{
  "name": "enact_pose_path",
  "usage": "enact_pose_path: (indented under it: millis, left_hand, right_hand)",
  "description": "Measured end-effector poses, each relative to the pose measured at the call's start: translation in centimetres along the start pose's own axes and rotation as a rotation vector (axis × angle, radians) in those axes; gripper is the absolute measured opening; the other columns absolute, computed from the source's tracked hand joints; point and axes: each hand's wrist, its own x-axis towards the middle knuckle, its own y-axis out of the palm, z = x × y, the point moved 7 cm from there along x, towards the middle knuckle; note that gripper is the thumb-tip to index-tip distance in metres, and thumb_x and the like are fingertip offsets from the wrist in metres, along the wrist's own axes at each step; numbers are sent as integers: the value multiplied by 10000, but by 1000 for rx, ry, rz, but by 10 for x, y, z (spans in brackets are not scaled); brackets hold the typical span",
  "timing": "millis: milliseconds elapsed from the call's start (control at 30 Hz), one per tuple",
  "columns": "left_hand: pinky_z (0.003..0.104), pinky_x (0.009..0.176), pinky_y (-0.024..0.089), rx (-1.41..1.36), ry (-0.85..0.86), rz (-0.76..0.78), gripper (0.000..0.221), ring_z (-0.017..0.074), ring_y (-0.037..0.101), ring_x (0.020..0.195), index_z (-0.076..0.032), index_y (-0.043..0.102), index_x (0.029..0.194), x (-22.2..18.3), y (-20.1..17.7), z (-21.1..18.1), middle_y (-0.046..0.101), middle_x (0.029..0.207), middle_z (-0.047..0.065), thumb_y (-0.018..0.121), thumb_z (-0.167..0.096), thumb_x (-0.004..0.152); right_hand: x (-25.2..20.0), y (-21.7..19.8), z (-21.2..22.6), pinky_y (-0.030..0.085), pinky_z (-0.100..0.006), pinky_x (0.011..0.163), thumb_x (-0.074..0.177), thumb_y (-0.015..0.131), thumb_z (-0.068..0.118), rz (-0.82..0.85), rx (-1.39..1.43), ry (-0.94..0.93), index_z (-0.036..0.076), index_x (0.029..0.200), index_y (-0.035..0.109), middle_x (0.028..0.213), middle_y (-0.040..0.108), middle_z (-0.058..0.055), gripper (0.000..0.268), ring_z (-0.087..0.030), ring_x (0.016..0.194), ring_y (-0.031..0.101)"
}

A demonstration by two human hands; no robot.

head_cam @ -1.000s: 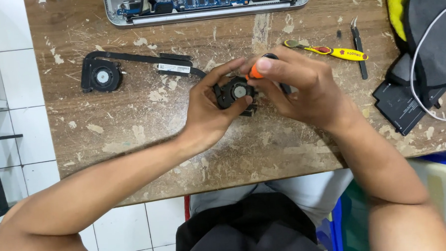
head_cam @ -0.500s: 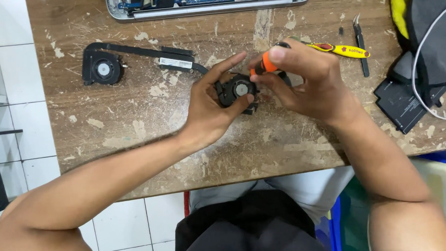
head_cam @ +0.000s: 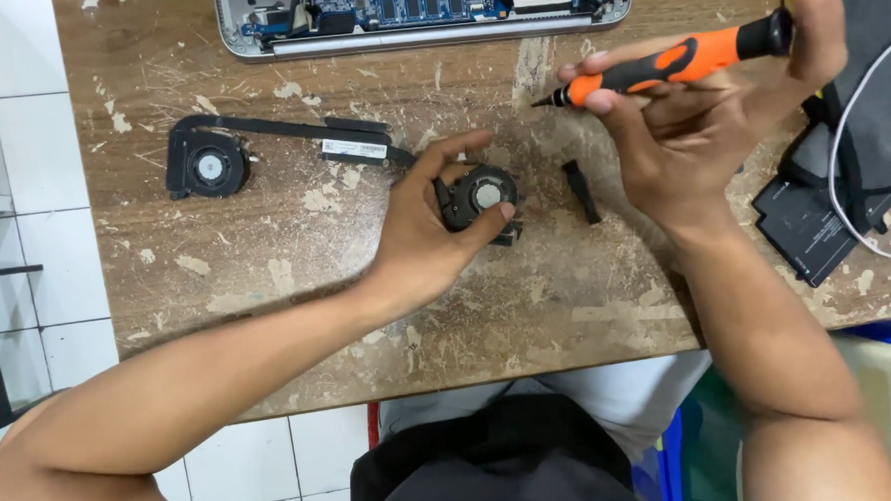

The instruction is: Unscrewing the fan assembly from a laptop motherboard on a repair bench.

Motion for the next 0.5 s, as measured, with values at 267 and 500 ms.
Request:
enact_pose_path:
  millis: [267, 500]
  left_hand:
    - [373, 1013, 721, -14, -71, 52, 360, 243, 837, 1163, -185, 677, 1318, 4, -3, 11, 803, 1283, 78, 764, -199, 969]
    - [401, 1049, 712, -95, -99, 63, 434, 271, 816, 1215, -176, 599, 1383, 5, -3, 8, 794, 1342, 112, 741, -129, 976]
  right_hand:
    - [17, 41, -1, 691, -591, 1043, 1198, 565, -256, 147, 94, 148, 217, 1461, 172, 1351, 467, -317, 669, -548, 1159, 754]
    - [17, 53, -8, 694, -548, 1013, 1121, 548, -314, 202, 58, 207, 148, 1301, 161, 1291, 377, -323, 629, -534, 1212, 731]
